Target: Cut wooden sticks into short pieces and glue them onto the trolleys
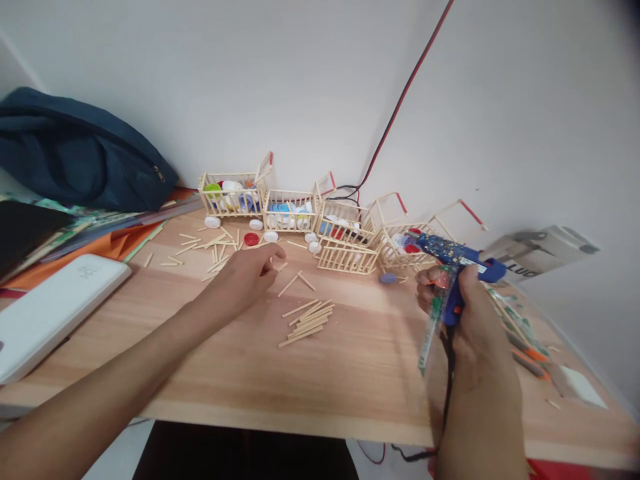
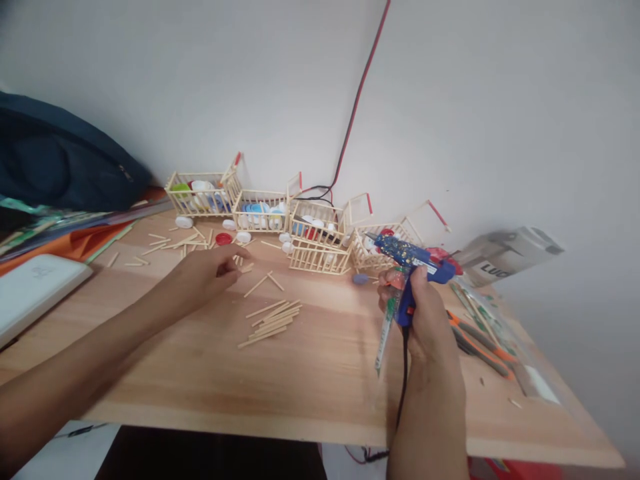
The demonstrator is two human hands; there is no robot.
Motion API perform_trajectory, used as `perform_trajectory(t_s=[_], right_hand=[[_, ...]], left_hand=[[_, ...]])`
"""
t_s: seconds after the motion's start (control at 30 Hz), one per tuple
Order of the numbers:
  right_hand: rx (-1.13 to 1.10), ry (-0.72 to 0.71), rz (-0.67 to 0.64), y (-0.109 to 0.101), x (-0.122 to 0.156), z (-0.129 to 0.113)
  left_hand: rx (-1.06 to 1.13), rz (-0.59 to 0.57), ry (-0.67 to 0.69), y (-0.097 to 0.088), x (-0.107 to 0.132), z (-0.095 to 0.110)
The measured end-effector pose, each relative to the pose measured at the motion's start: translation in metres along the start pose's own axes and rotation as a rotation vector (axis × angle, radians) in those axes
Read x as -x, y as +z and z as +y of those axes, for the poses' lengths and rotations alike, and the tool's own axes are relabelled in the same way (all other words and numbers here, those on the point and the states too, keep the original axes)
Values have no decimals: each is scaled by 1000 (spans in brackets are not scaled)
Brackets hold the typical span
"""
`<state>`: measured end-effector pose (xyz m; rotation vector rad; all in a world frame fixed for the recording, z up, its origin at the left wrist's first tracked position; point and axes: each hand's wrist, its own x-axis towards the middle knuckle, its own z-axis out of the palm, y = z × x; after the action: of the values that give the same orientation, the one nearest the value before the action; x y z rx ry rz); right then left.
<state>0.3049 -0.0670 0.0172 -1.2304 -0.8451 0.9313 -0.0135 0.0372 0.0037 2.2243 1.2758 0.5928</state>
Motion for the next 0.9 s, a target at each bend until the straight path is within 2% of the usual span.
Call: perform_trajectory(t_s=[0.2, 0.27, 0.37, 0.47, 0.57, 0.73, 0.9], right_hand=[[16, 5, -9, -1, -2, 1], [32, 6, -3, -1, -3, 2], [59, 11, 1, -2, -3, 3], [98, 30, -4, -3, -2, 2], [150, 10, 5, -4, -1, 0], [179, -10, 17, -1, 0, 0], [259, 5, -9, 5, 1, 4]], left_hand=[[725, -142, -272, -2, 1, 14], [864, -153, -346, -2, 2, 16], [1007, -201, -386, -2, 3, 16], [1072, -253, -395, 0, 1, 14], [1073, -258, -386, 1, -1, 14], [1066, -204, -364, 2, -3, 15], [1048, -158, -330, 10, -2, 8]])
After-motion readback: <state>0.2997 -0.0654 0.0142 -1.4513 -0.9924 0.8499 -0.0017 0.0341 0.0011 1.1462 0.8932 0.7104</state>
